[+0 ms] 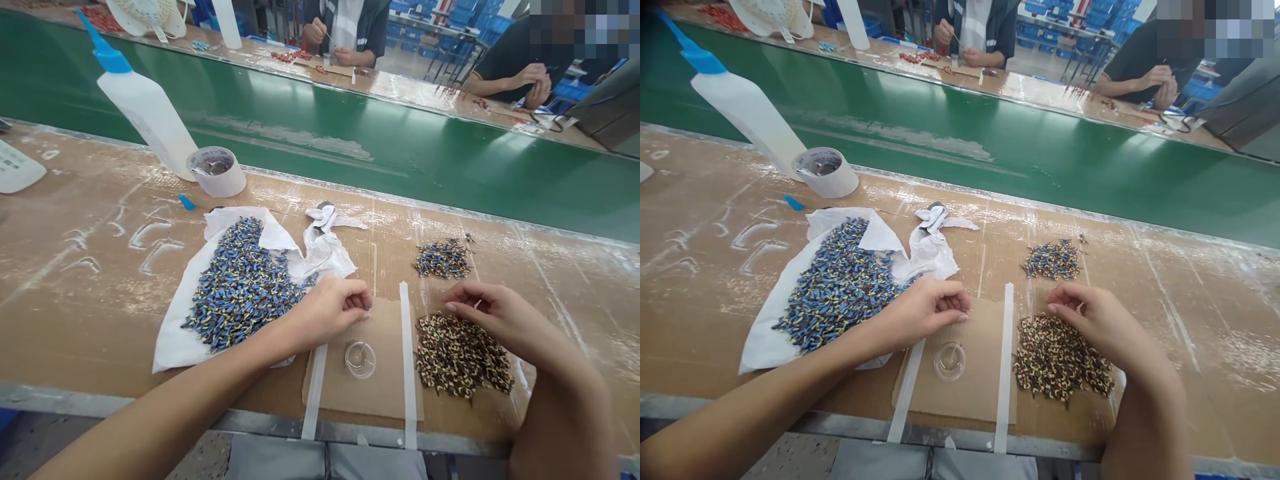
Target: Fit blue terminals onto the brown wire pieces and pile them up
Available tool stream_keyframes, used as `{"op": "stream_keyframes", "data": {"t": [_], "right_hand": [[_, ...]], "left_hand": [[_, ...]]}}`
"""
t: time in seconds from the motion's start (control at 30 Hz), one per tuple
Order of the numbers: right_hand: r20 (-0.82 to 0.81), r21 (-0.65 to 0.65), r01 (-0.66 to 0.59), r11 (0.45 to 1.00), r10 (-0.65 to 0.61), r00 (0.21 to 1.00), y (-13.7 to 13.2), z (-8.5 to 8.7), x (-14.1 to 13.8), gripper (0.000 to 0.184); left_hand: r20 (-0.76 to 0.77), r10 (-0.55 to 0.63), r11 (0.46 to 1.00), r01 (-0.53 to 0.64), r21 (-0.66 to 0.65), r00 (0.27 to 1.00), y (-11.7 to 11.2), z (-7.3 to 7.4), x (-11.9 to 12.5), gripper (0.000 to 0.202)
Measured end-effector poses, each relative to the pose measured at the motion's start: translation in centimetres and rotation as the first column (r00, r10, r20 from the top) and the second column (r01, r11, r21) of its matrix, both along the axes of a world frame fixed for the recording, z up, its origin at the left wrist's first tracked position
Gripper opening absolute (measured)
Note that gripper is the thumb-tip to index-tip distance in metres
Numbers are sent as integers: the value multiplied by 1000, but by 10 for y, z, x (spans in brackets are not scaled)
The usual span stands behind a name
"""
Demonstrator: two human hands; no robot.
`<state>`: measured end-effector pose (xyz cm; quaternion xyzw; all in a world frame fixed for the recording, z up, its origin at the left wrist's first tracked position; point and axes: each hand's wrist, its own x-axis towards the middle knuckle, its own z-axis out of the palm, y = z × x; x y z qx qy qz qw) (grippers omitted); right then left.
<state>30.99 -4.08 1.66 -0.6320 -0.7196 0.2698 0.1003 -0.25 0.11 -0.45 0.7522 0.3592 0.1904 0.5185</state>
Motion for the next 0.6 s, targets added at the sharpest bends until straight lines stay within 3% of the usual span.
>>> {"op": "stream_keyframes", "data": {"t": [0.1, 0.27, 0.6], "right_hand": [[12, -98, -73, 993, 74, 997, 0, -6, -1, 11], [56, -163, -39, 986, 48, 997, 1, -5, -17, 10], [27, 71, 91, 993, -93, 995, 10, -8, -46, 16]], "left_hand": [[3, -7, 1000, 7, 4, 1000, 0, -2, 0, 1], [2, -9, 1000, 9, 12, 1000, 1, -2, 0, 1], [-12, 0, 1000, 1, 31, 1000, 2, 3, 0, 3]]}}
